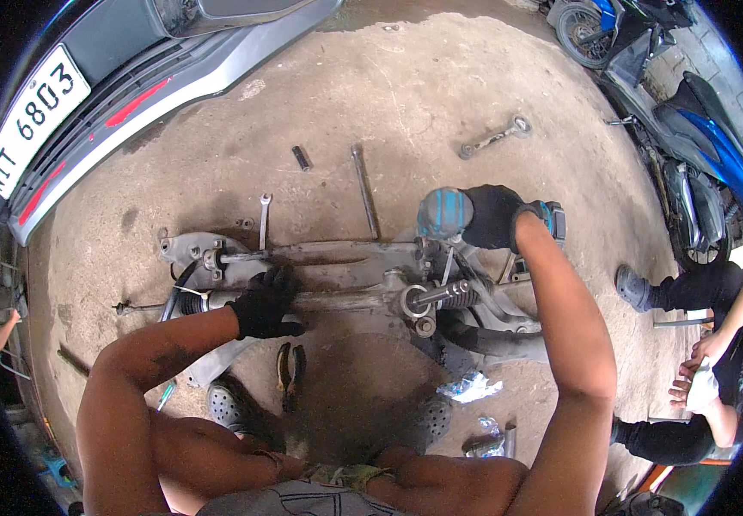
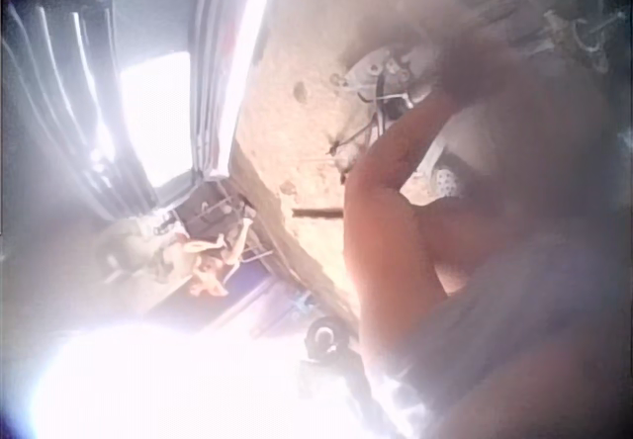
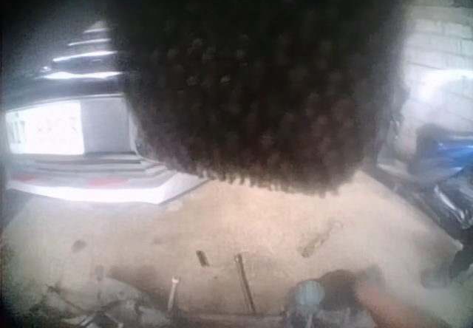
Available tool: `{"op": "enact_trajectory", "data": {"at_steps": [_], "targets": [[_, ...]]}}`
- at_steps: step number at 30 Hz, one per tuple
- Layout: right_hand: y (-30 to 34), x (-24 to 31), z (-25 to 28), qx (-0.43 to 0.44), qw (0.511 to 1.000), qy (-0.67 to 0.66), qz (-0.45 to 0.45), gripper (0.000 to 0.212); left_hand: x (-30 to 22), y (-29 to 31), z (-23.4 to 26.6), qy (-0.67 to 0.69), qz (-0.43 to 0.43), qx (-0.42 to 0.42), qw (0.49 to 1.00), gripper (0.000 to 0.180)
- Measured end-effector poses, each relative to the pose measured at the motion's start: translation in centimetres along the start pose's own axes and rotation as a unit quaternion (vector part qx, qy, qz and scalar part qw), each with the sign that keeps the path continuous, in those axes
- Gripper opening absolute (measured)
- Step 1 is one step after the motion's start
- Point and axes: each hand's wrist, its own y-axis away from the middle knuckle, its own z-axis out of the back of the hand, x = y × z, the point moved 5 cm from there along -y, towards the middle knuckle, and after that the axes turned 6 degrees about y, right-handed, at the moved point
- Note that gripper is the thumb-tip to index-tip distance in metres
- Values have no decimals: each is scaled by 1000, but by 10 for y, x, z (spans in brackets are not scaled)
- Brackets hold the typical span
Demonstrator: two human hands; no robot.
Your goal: The person uses a cordless impact wrench and a torque wrench to remove and tighten bolts on a car suspension assembly laid on the floor. The person repositions the assembly and switches between tools to work on different fasteners.
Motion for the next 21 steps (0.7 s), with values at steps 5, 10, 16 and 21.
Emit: {"op": "enact_trajectory", "data": {"at_steps": [5, 10, 16, 21], "targets": [[-2, -25, -14, -35, 997, -56, 28, 33, 3, -16, -3, -23, -7, -25, 999, 84], [-2, -36, -28, -1, 997, -78, 27, 40, 4, -13, -6, -22, -23, -39, 999, 81], [-4, -38, -26, -17, 994, -105, 32, 40, 4, -11, -1, -20, -31, -44, 998, 79], [-4, -33, -22, -20, 996, -85, 35, 35, 5, -10, 0, 5, -53, -94, 994, 77]]}}
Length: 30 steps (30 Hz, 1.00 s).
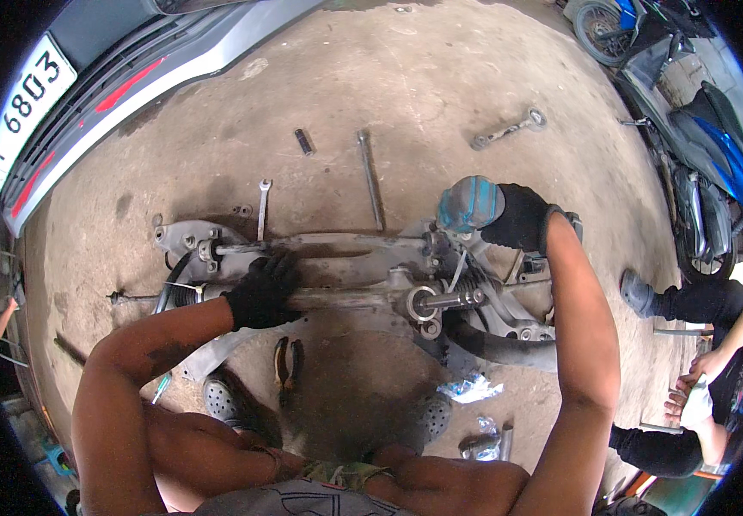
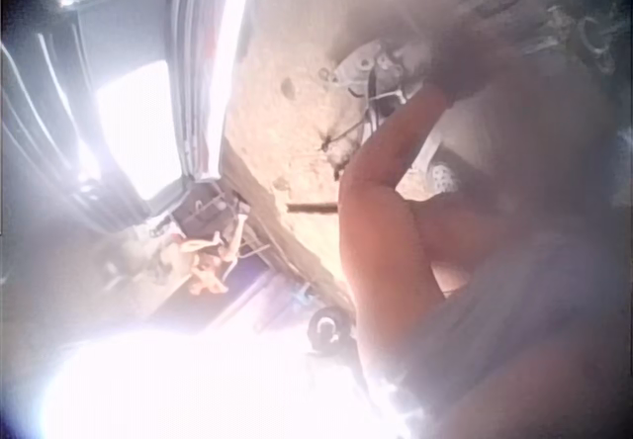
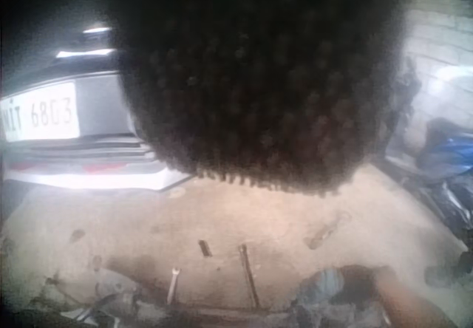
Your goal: The person uses a cordless impact wrench and a torque wrench to remove and tighten bolts on a car suspension assembly laid on the floor. The person repositions the assembly and switches between tools to work on different fasteners.
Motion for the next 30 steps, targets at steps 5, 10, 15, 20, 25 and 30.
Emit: {"op": "enact_trajectory", "data": {"at_steps": [5, 10, 15, 20, 25, 30], "targets": [[-2, -7, -4, -1, 1000, -21, 11, 36, -4, -3, 3, -37, 26, 65, 997, 79], [-5, -5, 0, 6, 1000, -6, 1, 37, -4, -4, 5, -14, 48, 79, 996, 81], [-9, 0, 4, 7, 999, 32, 27, 39, -1, -2, 0, -34, 32, 59, 997, 81], [-14, -14, -2, 45, 999, -6, -13, 48, -5, -7, 3, -16, 24, 57, 998, 79], [-16, -8, 3, 50, 997, 48, -23, 50, -1, -3, 0, -25, 26, 53, 998, 80], [-15, -20, -3, 40, 999, 31, -9, 48, -2, -5, 0, -1, 8, 11, 1000, 78]]}}
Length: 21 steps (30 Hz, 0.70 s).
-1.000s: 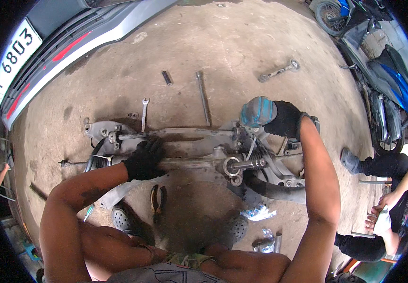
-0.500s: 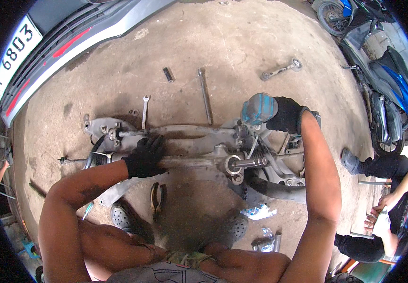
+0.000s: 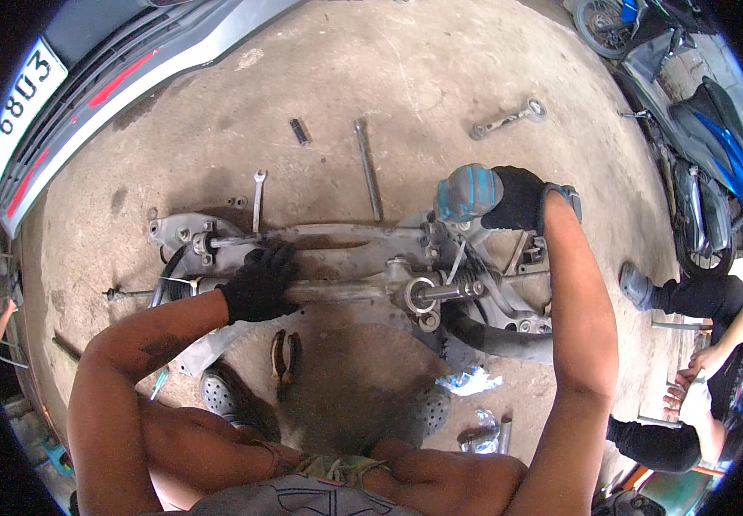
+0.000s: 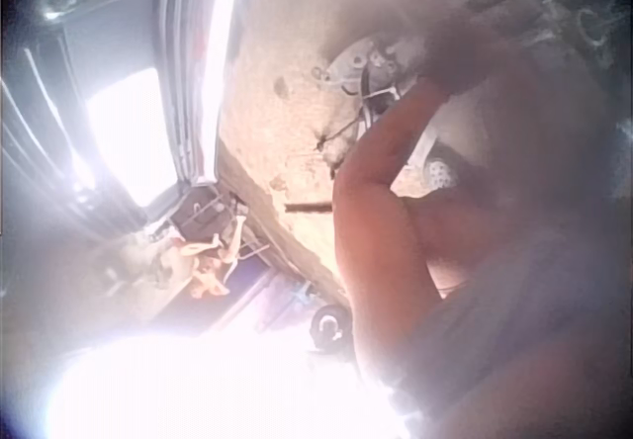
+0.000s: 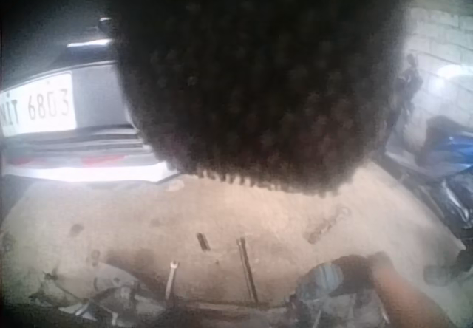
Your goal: The person uses a cordless impact wrench and a torque wrench to remove and tighten bolts on a car suspension assembly laid on the floor. The person repositions the assembly and switches between tools to work on different fasteners.
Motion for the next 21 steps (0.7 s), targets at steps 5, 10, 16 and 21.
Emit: {"op": "enact_trajectory", "data": {"at_steps": [5, 10, 16, 21], "targets": [[4, 13, 7, -26, 1000, -12, 8, 38, 5, 1, -1, 14, -19, -3, 1000, 79], [51, 19, 33, -125, 982, -114, 80, 30, 8, 4, -2, -6, -19, 9, 1000, 81], [71, 15, -10, -43, 991, -77, 97, 42, 8, 3, -3, -3, -7, 23, 1000, 82], [68, 26, -31, -60, 992, -10, 108, 38, 9, 1, -5, -11, -9, 27, 1000, 82]]}}
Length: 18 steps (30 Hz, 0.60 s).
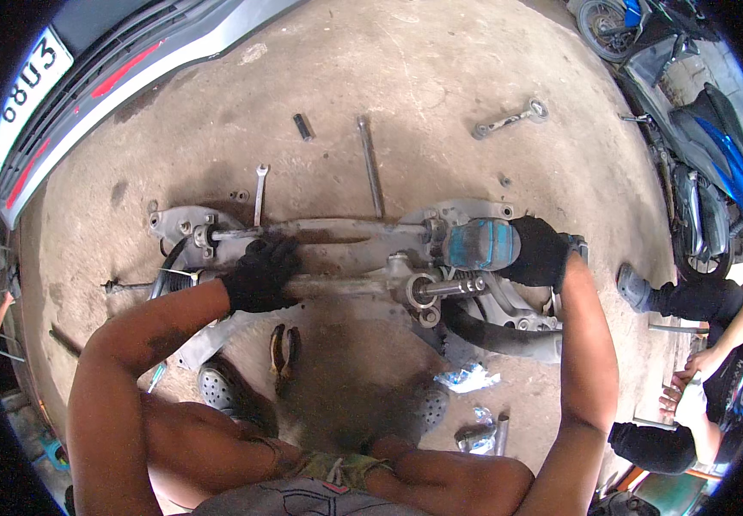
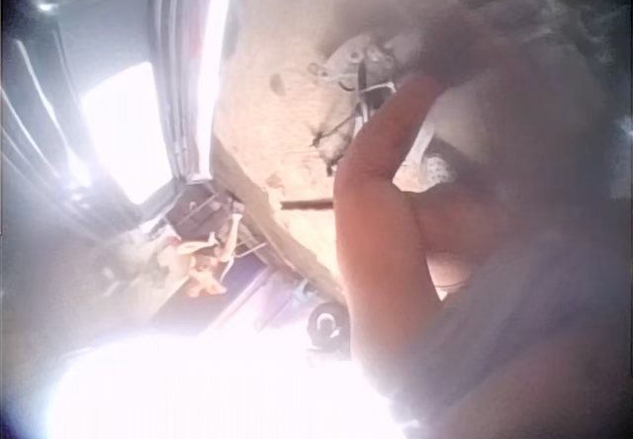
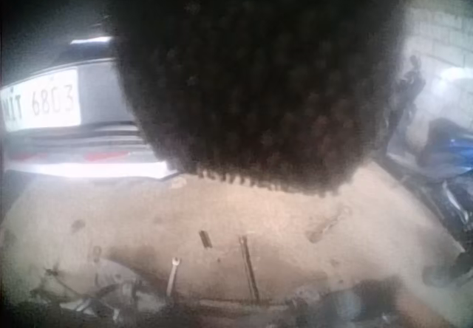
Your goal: The person uses a cordless impact wrench and a torque wrench to remove and tighten bolts on a car suspension assembly laid on the floor. The person repositions the assembly and switches between tools to work on different fasteners.
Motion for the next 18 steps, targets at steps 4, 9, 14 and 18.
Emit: {"op": "enact_trajectory", "data": {"at_steps": [4, 9, 14, 18], "targets": [[2, 7, 1, -15, 999, 24, -20, 36, 0, 1, -1, 10, 5, 5, 1000, 81], [-1, 20, 14, -30, 997, 45, -51, 33, 4, 6, -5, -14, -6, -12, 1000, 82], [2, 10, 11, 6, 998, 31, -49, 31, -3, -2, 1, -6, 2, 12, 1000, 82], [-3, -3, -6, 13, 999, 2, -45, 32, -3, 3, 6, -10, 19, 29, 999, 82]]}}
